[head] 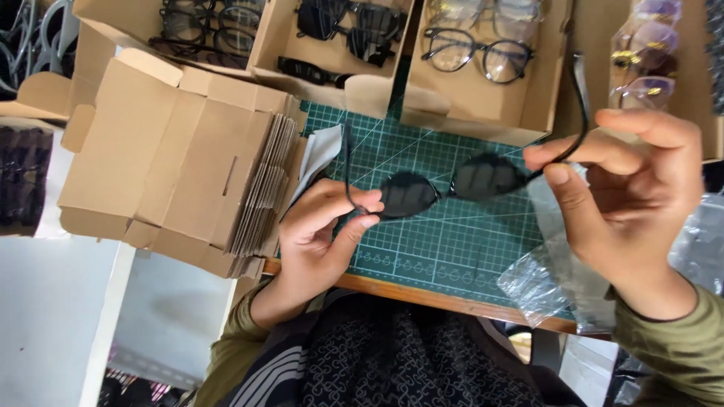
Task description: The person wipes eyeglasses with a cloth, places them in a plastic sleeve, wraps them in bubble wrap, and secures them inside a cardboard box before putting the box into a mailing envelope.
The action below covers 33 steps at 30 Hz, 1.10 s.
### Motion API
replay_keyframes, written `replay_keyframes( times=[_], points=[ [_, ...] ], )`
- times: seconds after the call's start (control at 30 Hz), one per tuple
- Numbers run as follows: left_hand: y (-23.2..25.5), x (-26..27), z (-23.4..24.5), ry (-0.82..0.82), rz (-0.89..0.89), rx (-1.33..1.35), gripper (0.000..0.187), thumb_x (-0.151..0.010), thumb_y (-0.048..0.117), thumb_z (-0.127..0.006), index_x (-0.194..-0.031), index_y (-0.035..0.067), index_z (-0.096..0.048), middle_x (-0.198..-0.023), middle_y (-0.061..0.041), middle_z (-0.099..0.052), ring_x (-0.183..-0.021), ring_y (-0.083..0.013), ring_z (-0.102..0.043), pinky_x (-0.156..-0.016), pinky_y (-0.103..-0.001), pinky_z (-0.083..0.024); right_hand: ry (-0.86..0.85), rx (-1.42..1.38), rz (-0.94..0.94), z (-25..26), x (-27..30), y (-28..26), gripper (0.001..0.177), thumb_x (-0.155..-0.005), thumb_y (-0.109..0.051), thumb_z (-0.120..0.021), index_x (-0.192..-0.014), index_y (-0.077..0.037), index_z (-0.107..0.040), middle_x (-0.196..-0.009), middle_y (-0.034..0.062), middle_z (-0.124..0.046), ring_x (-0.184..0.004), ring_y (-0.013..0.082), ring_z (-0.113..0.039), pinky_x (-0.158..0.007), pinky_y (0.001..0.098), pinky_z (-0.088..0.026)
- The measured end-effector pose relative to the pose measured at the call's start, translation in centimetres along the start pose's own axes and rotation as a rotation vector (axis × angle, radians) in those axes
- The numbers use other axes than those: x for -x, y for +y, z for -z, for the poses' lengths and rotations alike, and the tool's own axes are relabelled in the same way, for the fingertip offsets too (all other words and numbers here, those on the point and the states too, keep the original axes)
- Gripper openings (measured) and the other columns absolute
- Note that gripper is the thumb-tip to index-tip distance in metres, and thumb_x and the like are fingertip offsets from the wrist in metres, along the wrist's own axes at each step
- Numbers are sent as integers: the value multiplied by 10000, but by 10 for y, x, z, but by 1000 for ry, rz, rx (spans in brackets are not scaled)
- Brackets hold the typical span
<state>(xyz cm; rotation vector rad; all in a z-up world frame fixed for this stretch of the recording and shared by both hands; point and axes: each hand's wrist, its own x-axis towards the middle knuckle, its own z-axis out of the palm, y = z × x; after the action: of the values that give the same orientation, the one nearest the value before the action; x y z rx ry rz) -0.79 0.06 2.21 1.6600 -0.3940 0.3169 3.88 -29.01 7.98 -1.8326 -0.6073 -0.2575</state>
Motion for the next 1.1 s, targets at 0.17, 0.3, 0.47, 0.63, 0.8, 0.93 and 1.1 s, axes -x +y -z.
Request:
replay_keyframes(
  times=[0.17, 0.3, 0.47, 0.63, 0.8, 0.93, 1.1],
  points=[
    [6, 6, 14, 194, -182, -166, 114, -1016, 10, -657, -1117, 25, -708, -1041, -147, -694, -952, -256, -733, -986, -423, -714, 129, -40, -16, -30, 4, 4, 435, -1114, -88, -578, -1417, -78, -267, -1455, 253, -534, -1267, 340, -630, -1032, 375, -606],
    [-4, 13, 22, 245, -212, -229, 154, -995, -47, -684, -1130, 25, -698, -1050, -120, -675, -941, -259, -728, -978, -432, -724, 162, -158, -58, -75, 7, 25, 245, -1124, 15, -553, -1200, -146, -385, -1135, 74, -486, -938, 156, -493, -826, 287, -452],
    [-16, 16, 25, 270, -245, -216, 159, -1004, -23, -690, -1152, 36, -683, -1071, -125, -657, -952, -280, -743, -985, -457, -714, -444, 108, 221, -133, -4, 30, 96, -992, -49, -672, -1083, -28, -693, -996, 131, -735, -932, 278, -702, -876, 411, -597],
    [-37, 10, 10, 435, -373, 37, 113, -806, -145, -795, -907, -106, -763, -882, -218, -720, -863, -323, -764, -875, -511, -662, -430, 555, 678, -174, -9, 33, 129, -859, 52, -761, -829, -70, -735, -789, 49, -661, -781, 229, -635, -718, 369, -509],
    [-41, 11, 12, 406, -433, 205, 82, -842, -151, -742, -921, -171, -741, -893, -278, -711, -902, -362, -753, -946, -561, -609, -500, 664, 585, -155, 1, 41, 159, -785, 142, -780, -811, -7, -732, -685, 88, -636, -631, 245, -625, -602, 353, -543],
    [-38, 10, 14, 384, -412, 224, 67, -845, -142, -734, -906, -169, -743, -874, -270, -711, -882, -341, -756, -935, -544, -617, -554, 662, 281, -113, 14, 37, 88, -958, -89, -659, -877, -69, -688, -776, 87, -621, -754, 276, -636, -678, 357, -527],
    [-33, 24, 23, 189, -246, 17, 295, -920, -101, -741, -1200, -35, -675, -1093, -158, -692, -1011, -269, -747, -1043, -428, -683, -540, 174, -322, -47, 18, 24, 205, -1051, -217, -518, -910, -131, -639, -727, -8, -595, -687, 118, -604, -648, 248, -532]
  ],
)
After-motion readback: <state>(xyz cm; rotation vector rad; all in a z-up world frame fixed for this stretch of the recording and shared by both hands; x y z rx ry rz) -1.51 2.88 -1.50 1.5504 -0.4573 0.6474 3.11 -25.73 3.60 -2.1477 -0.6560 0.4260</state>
